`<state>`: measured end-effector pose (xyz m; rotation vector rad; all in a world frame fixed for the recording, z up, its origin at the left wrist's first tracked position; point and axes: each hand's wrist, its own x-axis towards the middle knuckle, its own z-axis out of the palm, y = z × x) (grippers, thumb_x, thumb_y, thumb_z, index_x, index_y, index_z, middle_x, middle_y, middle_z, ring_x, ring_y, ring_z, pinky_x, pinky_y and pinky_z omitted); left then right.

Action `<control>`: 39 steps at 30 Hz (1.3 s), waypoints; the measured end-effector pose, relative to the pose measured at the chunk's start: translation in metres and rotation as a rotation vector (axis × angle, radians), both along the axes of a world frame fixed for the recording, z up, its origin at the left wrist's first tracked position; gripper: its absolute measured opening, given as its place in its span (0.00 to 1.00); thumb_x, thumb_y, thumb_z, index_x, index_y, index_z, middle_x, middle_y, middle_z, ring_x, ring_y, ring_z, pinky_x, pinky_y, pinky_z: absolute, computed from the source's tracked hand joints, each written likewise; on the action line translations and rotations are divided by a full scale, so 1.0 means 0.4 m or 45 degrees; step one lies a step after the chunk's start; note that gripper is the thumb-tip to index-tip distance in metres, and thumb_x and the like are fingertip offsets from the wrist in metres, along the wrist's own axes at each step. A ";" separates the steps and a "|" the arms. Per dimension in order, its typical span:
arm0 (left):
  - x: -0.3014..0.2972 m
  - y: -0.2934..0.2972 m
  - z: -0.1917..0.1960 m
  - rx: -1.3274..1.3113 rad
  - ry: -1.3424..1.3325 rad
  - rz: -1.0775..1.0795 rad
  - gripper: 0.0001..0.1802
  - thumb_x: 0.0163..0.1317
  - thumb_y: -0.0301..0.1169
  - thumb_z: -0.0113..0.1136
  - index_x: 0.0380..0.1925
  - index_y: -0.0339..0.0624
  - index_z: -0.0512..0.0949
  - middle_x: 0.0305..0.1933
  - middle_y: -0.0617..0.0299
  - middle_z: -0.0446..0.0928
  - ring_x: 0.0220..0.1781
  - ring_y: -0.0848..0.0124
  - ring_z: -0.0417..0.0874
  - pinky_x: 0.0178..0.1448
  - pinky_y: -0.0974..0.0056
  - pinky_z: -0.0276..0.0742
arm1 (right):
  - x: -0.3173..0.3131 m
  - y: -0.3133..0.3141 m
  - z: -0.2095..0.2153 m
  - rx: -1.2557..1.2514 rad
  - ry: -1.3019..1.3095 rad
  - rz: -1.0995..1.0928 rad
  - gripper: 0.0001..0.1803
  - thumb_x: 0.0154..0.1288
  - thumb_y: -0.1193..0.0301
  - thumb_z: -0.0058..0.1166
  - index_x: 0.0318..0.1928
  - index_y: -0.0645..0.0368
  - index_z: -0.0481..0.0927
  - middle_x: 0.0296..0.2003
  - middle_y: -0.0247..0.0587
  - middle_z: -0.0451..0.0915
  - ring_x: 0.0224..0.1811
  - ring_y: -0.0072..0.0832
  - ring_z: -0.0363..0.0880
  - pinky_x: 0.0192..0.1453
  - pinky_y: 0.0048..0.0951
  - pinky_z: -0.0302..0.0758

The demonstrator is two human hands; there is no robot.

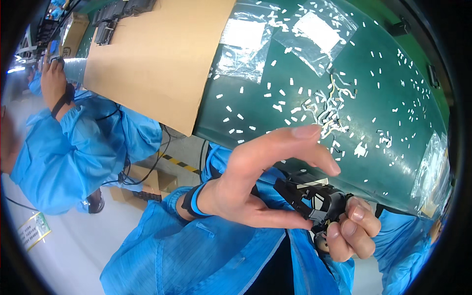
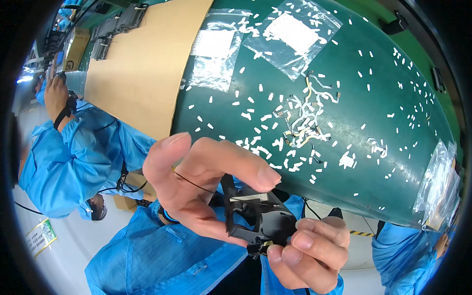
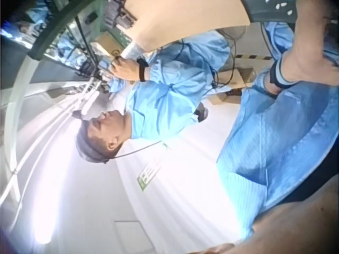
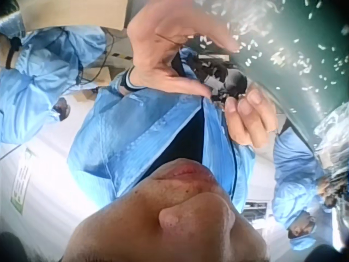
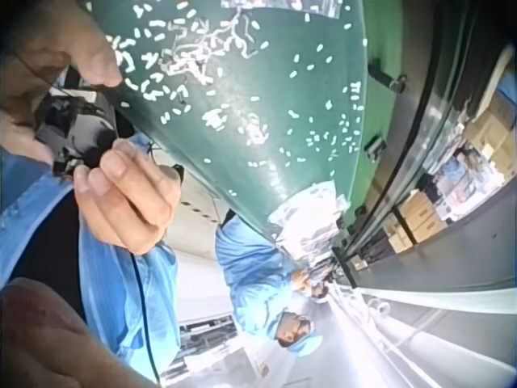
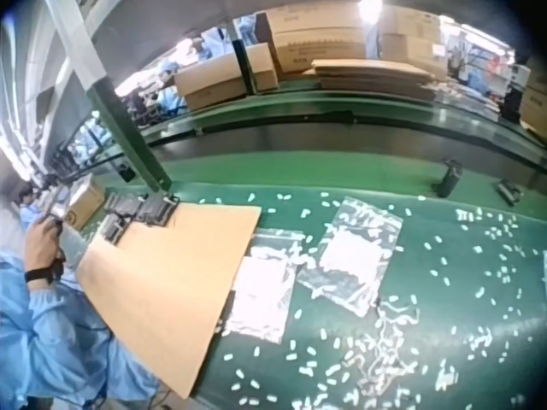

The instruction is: Assembling small electronic components onto a plastic housing on a factory production line.

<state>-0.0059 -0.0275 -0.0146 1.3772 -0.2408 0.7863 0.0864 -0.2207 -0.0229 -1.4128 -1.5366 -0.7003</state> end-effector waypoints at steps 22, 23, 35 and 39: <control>-0.010 -0.043 0.059 -0.860 0.624 -0.320 0.69 0.55 0.48 0.76 0.75 0.34 0.31 0.49 0.33 0.81 0.56 0.48 0.83 0.68 0.48 0.69 | -0.015 0.056 0.030 0.150 0.836 -0.203 0.18 0.64 0.75 0.60 0.52 0.62 0.71 0.45 0.52 0.73 0.34 0.45 0.81 0.34 0.40 0.85; 0.002 -0.067 0.051 -0.733 0.572 -0.257 0.65 0.60 0.56 0.68 0.74 0.31 0.33 0.52 0.31 0.80 0.58 0.46 0.82 0.69 0.48 0.68 | -0.013 0.054 0.031 0.447 1.338 -0.172 0.19 0.68 0.73 0.57 0.56 0.61 0.68 0.45 0.53 0.74 0.33 0.44 0.80 0.33 0.40 0.85; 0.071 -0.073 0.067 0.890 0.447 0.304 0.40 0.60 0.63 0.58 0.54 0.34 0.81 0.61 0.40 0.73 0.60 0.46 0.72 0.65 0.46 0.69 | 0.016 0.060 0.040 1.269 3.017 1.161 0.17 0.70 0.78 0.56 0.58 0.62 0.71 0.52 0.40 0.71 0.56 0.30 0.74 0.62 0.31 0.78; 0.073 -0.086 0.072 0.906 0.470 0.395 0.39 0.57 0.61 0.60 0.53 0.36 0.82 0.61 0.39 0.73 0.61 0.46 0.72 0.66 0.46 0.69 | 0.008 0.064 -0.013 1.022 2.943 1.172 0.15 0.72 0.73 0.56 0.55 0.61 0.70 0.49 0.37 0.74 0.56 0.29 0.73 0.65 0.36 0.74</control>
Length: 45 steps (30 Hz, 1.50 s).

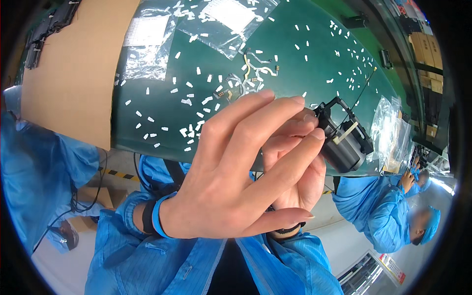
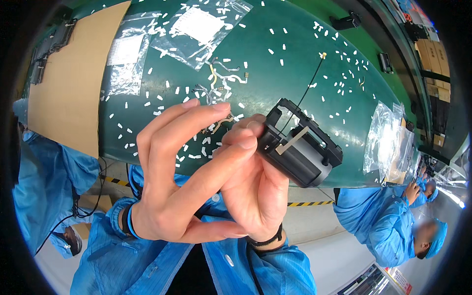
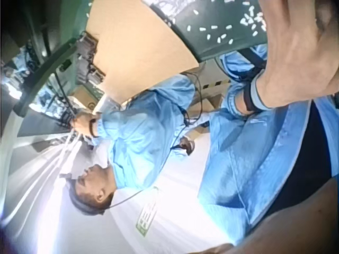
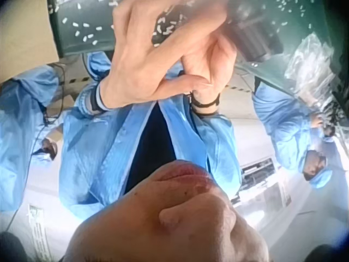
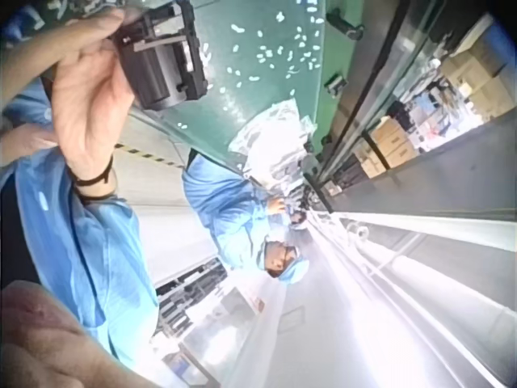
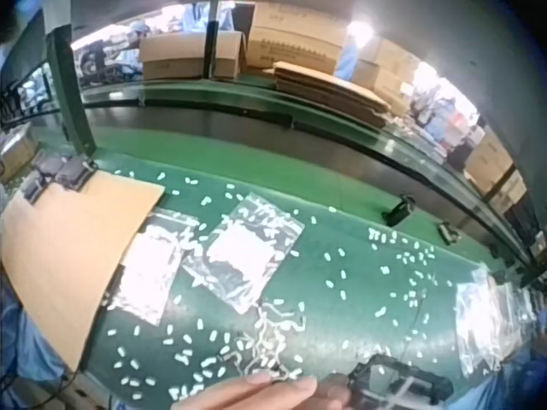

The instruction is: Assembling small electronic components onto a plastic housing on a factory production line.

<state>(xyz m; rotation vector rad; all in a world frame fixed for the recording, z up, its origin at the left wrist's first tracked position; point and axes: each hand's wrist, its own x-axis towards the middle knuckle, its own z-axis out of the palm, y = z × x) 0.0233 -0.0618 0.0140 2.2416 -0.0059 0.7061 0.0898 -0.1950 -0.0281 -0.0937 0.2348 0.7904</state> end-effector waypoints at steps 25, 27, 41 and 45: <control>-0.023 0.043 0.002 0.168 0.022 0.093 0.23 0.64 0.53 0.60 0.48 0.50 0.87 0.57 0.45 0.76 0.57 0.51 0.75 0.60 0.53 0.73 | -0.019 0.014 0.068 -1.403 -0.849 -0.487 0.17 0.71 0.67 0.57 0.52 0.66 0.72 0.46 0.45 0.77 0.43 0.30 0.75 0.51 0.31 0.75; -0.044 0.084 -0.030 -0.225 -0.138 -0.069 0.28 0.69 0.49 0.57 0.50 0.32 0.82 0.54 0.38 0.76 0.50 0.53 0.80 0.54 0.56 0.77 | 0.015 -0.019 0.070 -1.699 -1.541 -0.693 0.15 0.67 0.71 0.59 0.49 0.67 0.73 0.40 0.50 0.78 0.39 0.34 0.78 0.47 0.32 0.76; -0.033 0.063 -0.020 -0.776 0.016 -0.055 0.29 0.52 0.16 0.70 0.56 0.30 0.74 0.51 0.44 0.78 0.50 0.62 0.82 0.52 0.64 0.77 | 0.039 0.011 0.125 -1.659 -2.480 -0.701 0.16 0.54 0.80 0.69 0.43 0.65 0.80 0.35 0.47 0.81 0.34 0.37 0.79 0.36 0.33 0.76; -0.031 0.073 -0.015 -0.567 -0.085 -0.035 0.27 0.51 0.17 0.71 0.53 0.31 0.77 0.50 0.46 0.78 0.48 0.64 0.81 0.52 0.65 0.77 | 0.043 0.017 0.116 -1.627 -2.452 -0.688 0.16 0.50 0.80 0.70 0.41 0.65 0.81 0.34 0.47 0.81 0.33 0.36 0.78 0.36 0.33 0.75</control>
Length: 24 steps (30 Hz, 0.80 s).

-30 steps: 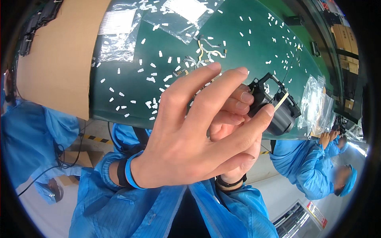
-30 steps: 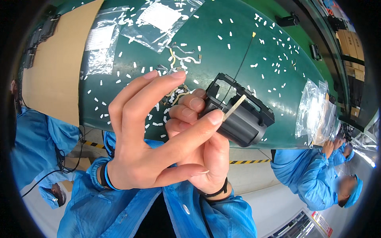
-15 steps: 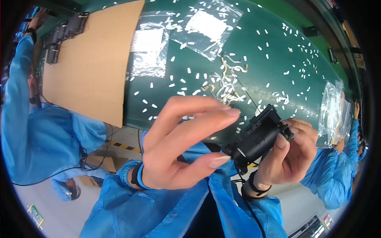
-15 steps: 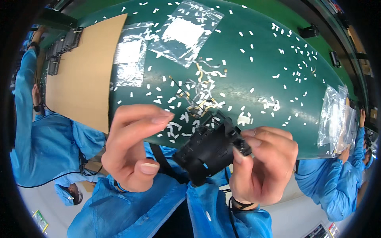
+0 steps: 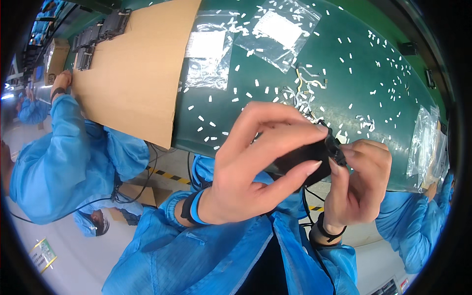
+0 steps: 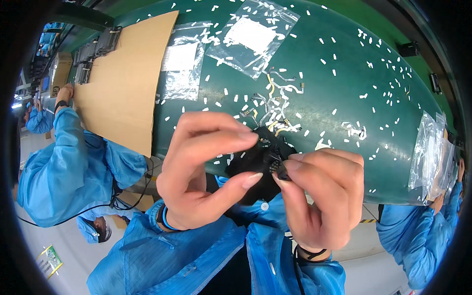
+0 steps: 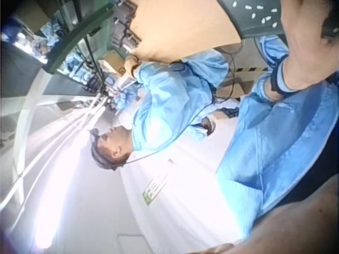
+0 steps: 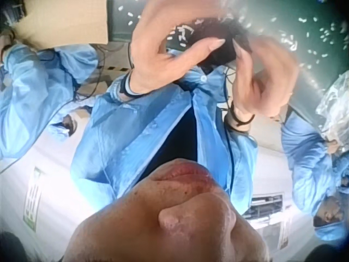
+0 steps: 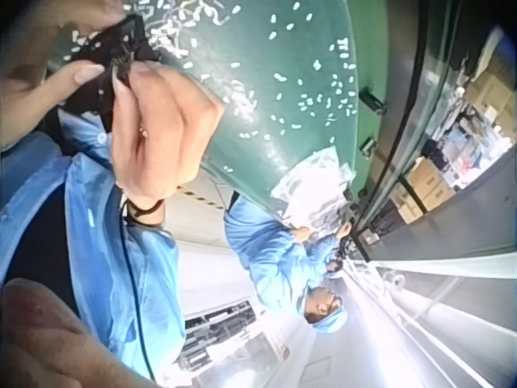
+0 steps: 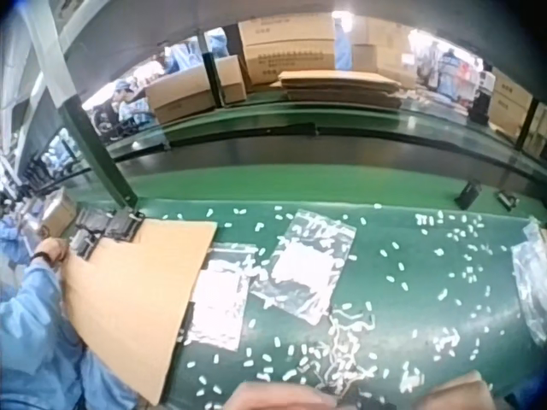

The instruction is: Assembling small electronic components onto a plastic housing on a factory production line.

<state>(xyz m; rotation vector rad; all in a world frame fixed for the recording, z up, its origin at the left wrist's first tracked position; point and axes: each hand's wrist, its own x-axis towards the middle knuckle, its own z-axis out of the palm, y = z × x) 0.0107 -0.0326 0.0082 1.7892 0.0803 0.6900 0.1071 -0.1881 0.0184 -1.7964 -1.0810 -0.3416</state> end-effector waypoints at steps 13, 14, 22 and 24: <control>-0.003 0.020 -0.009 0.007 0.035 0.050 0.14 0.46 0.19 0.75 0.35 0.34 0.85 0.38 0.54 0.84 0.41 0.66 0.82 0.46 0.65 0.69 | -0.022 0.018 0.006 -0.119 -0.042 -0.017 0.21 0.40 0.80 0.72 0.40 0.57 0.85 0.36 0.39 0.80 0.35 0.34 0.75 0.36 0.30 0.73; -0.002 0.022 -0.010 -0.013 0.020 0.033 0.13 0.46 0.18 0.75 0.34 0.33 0.86 0.38 0.54 0.84 0.39 0.66 0.81 0.45 0.65 0.70 | -0.022 0.018 0.006 -0.116 -0.036 -0.011 0.21 0.39 0.80 0.72 0.40 0.57 0.86 0.36 0.39 0.80 0.35 0.33 0.75 0.36 0.30 0.72; -0.008 0.027 -0.002 -0.408 0.164 -0.134 0.12 0.47 0.16 0.73 0.35 0.32 0.87 0.36 0.54 0.82 0.35 0.72 0.79 0.37 0.70 0.69 | -0.019 0.009 0.011 -0.075 0.005 0.068 0.21 0.38 0.80 0.73 0.39 0.57 0.86 0.35 0.37 0.80 0.35 0.32 0.75 0.34 0.28 0.71; -0.007 0.029 -0.002 -0.549 0.198 -0.178 0.11 0.48 0.16 0.73 0.35 0.32 0.87 0.36 0.55 0.82 0.35 0.72 0.79 0.38 0.70 0.69 | -0.019 0.005 0.015 -0.125 -0.018 0.071 0.20 0.37 0.79 0.73 0.37 0.55 0.87 0.35 0.36 0.80 0.36 0.32 0.75 0.34 0.28 0.70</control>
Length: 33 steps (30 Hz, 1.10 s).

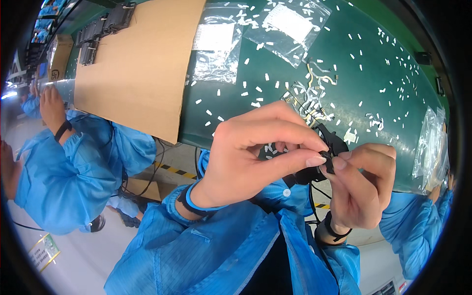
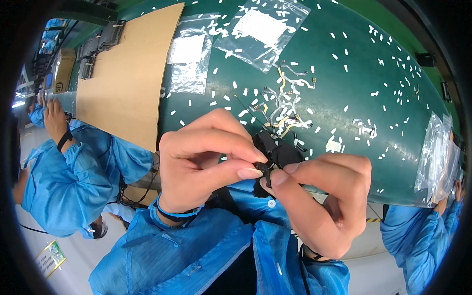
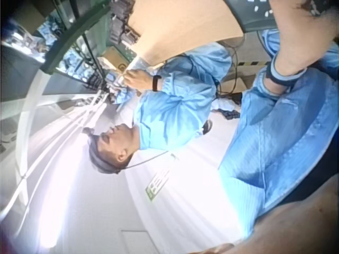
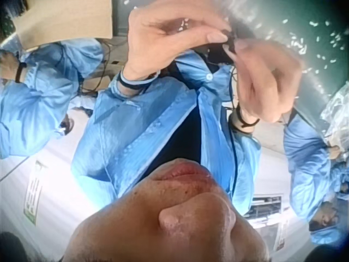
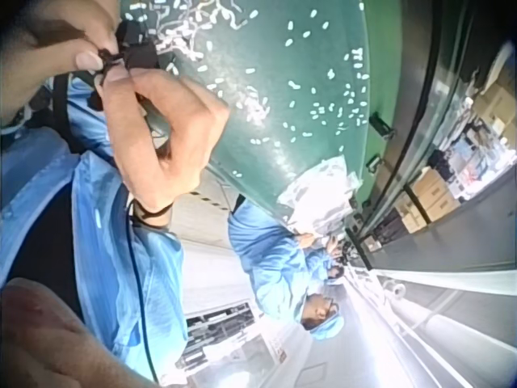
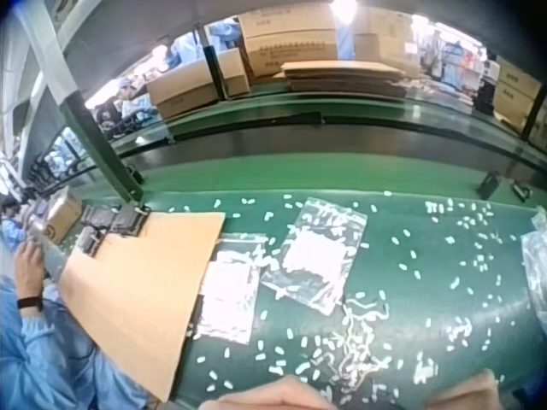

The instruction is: Assembling small electronic components onto a plastic housing on a factory production line.

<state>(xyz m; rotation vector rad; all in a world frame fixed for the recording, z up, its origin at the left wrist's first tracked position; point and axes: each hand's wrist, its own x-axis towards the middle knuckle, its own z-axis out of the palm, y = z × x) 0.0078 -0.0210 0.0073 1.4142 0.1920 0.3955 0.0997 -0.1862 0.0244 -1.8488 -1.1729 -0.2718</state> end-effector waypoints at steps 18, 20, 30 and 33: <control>-0.016 -0.007 0.024 0.652 -0.205 0.172 0.09 0.49 0.18 0.73 0.32 0.30 0.84 0.31 0.46 0.85 0.29 0.60 0.88 0.33 0.66 0.82 | 0.025 0.026 0.020 0.145 -0.297 -0.065 0.21 0.44 0.83 0.69 0.43 0.60 0.84 0.42 0.49 0.73 0.43 0.39 0.74 0.43 0.36 0.76; -0.026 -0.005 0.012 0.955 -0.320 0.277 0.13 0.47 0.18 0.73 0.35 0.32 0.85 0.36 0.44 0.85 0.34 0.55 0.90 0.34 0.64 0.84 | -0.012 0.012 0.056 0.041 -0.115 -0.185 0.18 0.45 0.80 0.71 0.41 0.59 0.85 0.41 0.45 0.74 0.40 0.38 0.75 0.39 0.33 0.74; -0.035 0.015 -0.007 1.453 -0.526 0.206 0.16 0.47 0.19 0.68 0.39 0.28 0.82 0.42 0.40 0.83 0.41 0.53 0.89 0.41 0.61 0.87 | -0.027 0.061 0.080 -0.179 0.495 -0.111 0.13 0.47 0.87 0.64 0.35 0.64 0.82 0.27 0.39 0.80 0.26 0.33 0.75 0.30 0.29 0.69; -0.036 0.011 -0.010 1.350 -0.497 0.281 0.15 0.45 0.18 0.71 0.36 0.30 0.85 0.39 0.42 0.85 0.39 0.54 0.90 0.36 0.63 0.85 | -0.023 0.067 0.072 -0.143 0.381 -0.062 0.13 0.47 0.87 0.65 0.35 0.64 0.82 0.27 0.38 0.80 0.25 0.32 0.75 0.29 0.29 0.69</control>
